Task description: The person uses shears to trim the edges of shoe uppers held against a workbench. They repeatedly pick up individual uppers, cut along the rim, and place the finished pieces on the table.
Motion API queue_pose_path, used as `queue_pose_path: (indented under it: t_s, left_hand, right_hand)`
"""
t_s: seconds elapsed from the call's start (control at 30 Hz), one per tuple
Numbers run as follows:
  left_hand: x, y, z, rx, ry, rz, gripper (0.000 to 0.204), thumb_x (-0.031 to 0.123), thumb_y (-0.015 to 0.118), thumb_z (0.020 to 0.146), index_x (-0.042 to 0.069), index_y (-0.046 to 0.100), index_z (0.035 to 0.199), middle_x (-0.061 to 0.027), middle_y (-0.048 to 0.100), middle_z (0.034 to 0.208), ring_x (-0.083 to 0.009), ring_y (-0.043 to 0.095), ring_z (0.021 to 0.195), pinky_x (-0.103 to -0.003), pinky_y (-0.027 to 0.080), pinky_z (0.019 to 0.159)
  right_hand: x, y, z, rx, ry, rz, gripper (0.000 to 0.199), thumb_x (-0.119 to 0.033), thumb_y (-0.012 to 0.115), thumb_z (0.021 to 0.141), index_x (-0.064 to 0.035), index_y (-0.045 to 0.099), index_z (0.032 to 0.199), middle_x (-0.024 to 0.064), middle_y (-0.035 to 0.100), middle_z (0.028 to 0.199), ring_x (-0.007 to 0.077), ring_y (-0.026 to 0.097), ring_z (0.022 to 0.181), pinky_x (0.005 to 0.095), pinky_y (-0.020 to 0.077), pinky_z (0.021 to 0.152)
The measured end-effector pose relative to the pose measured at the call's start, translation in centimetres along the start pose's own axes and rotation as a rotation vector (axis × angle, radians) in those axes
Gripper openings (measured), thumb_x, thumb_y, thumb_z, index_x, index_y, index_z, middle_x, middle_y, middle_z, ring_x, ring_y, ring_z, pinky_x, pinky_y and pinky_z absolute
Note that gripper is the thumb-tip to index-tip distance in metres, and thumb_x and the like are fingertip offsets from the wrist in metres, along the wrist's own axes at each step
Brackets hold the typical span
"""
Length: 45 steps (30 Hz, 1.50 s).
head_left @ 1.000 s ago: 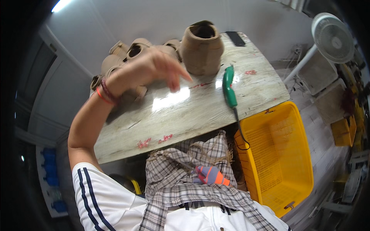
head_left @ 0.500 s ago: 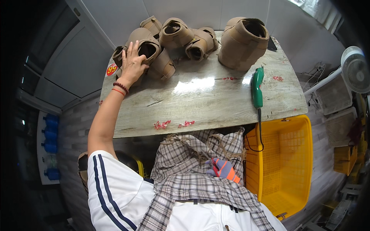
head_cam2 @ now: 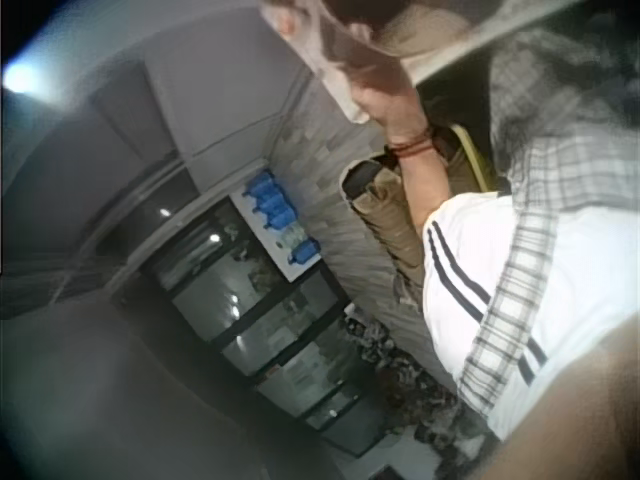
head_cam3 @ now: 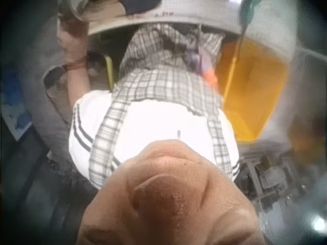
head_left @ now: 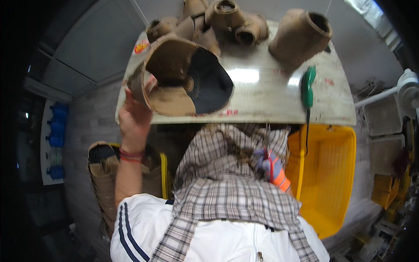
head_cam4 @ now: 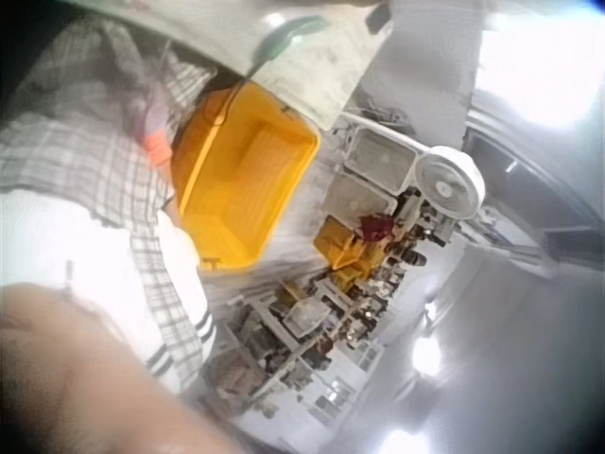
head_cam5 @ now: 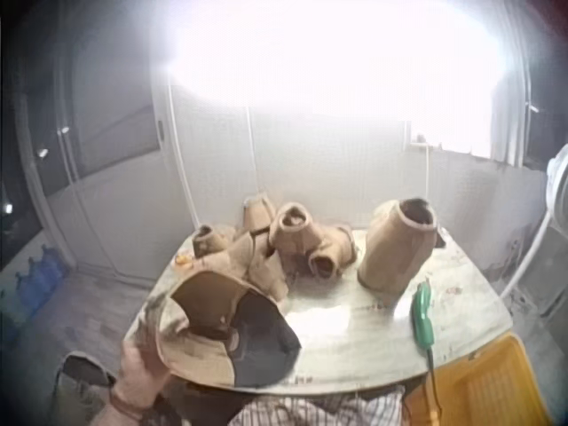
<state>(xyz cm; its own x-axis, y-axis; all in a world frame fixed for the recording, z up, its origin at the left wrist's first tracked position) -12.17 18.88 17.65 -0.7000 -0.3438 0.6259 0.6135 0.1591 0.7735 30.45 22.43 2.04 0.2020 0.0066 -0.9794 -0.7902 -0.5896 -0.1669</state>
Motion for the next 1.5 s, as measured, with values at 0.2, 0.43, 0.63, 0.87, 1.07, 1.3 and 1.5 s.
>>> queue_pose_path:
  t_s: [0.2,0.43,0.63,0.87,1.07,1.3,1.5]
  left_hand:
    - [-11.0,-7.2,-15.9,0.547,-0.335,-0.257,0.052,0.035,0.053,0.099,0.002,0.048,0.138,-0.0198,0.048,0.142,-0.034,0.042,0.133,-0.049,0.027,0.115]
    - [-12.6,-9.8,-18.3,0.548,-0.397,-0.3,0.051,0.041,0.044,0.101,0.002,0.053,0.133,-0.0114,0.056,0.136,-0.0278,0.05,0.126,-0.043,0.034,0.111]
    - [-15.9,-17.5,-18.4,0.492,-0.439,-0.181,0.038,0.026,0.051,0.099,0.001,0.056,0.128,-0.0113,0.061,0.127,-0.0247,0.058,0.116,-0.039,0.045,0.103]
    - [-18.2,-17.8,-16.5,0.39,-0.399,-0.038,0.036,0.021,0.068,0.092,0.006,0.06,0.123,-0.0043,0.063,0.118,-0.0167,0.061,0.106,-0.034,0.052,0.09]
    - [-18.3,-16.9,-16.6,0.387,-0.436,0.157,0.047,0.035,0.037,0.104,0.008,0.043,0.142,-0.01,0.05,0.143,-0.0261,0.049,0.129,-0.041,0.041,0.108]
    - [-18.1,-15.5,-16.3,0.494,-0.37,0.019,0.047,0.026,0.076,0.086,0.004,0.059,0.124,-0.0046,0.063,0.114,-0.0183,0.061,0.101,-0.034,0.053,0.086]
    - [-18.1,-15.3,-16.2,0.483,-0.385,0.019,0.048,0.027,0.076,0.086,0.004,0.058,0.124,-0.0045,0.063,0.115,-0.0183,0.06,0.102,-0.034,0.052,0.087]
  right_hand:
    - [-6.1,-0.3,1.6,0.114,0.081,-0.583,0.037,-0.025,0.072,0.084,-0.0011,0.06,0.109,0.0177,0.067,0.093,0.0337,0.064,0.084,0.0383,0.051,0.073]
    - [-6.3,4.3,5.5,-0.21,-0.268,-1.048,0.031,-0.022,0.077,0.072,-0.0082,0.065,0.097,0.0116,0.067,0.094,0.0316,0.063,0.089,0.0398,0.0505,0.079]
    - [-5.6,5.8,6.2,-0.205,-0.417,-1.125,0.033,-0.028,0.077,0.07,-0.0115,0.065,0.096,0.0111,0.064,0.093,0.0308,0.061,0.088,0.0414,0.0479,0.079]
    - [-4.7,7.2,6.2,-0.193,-0.375,-1.157,0.034,-0.029,0.077,0.07,-0.0124,0.065,0.098,0.011,0.064,0.092,0.03,0.061,0.089,0.0411,0.0468,0.08]
    - [-2.7,6.5,5.6,-0.143,-0.37,-1.184,0.034,-0.026,0.078,0.069,-0.0124,0.066,0.097,0.0105,0.066,0.091,0.0299,0.063,0.087,0.0419,0.0502,0.075]
    - [-3.8,5.2,4.8,-0.093,-0.374,-1.073,0.033,-0.029,0.079,0.07,-0.0118,0.066,0.096,0.0086,0.067,0.091,0.0289,0.064,0.086,0.0406,0.0508,0.076]
    - [-4.6,8.0,6.6,-0.148,-0.428,-1.167,0.034,-0.029,0.078,0.07,-0.012,0.065,0.096,0.0115,0.064,0.095,0.0303,0.06,0.091,0.0411,0.0485,0.079]
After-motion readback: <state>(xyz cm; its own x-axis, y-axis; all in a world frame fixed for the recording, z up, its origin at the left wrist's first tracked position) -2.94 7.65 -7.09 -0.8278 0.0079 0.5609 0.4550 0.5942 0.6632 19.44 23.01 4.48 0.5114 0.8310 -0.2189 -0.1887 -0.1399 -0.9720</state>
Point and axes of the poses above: each hand's wrist, its own z-axis towards the middle knuckle, its own y-axis out of the palm, x = y × z, the point moved 3 cm from there along z, towards the middle knuckle
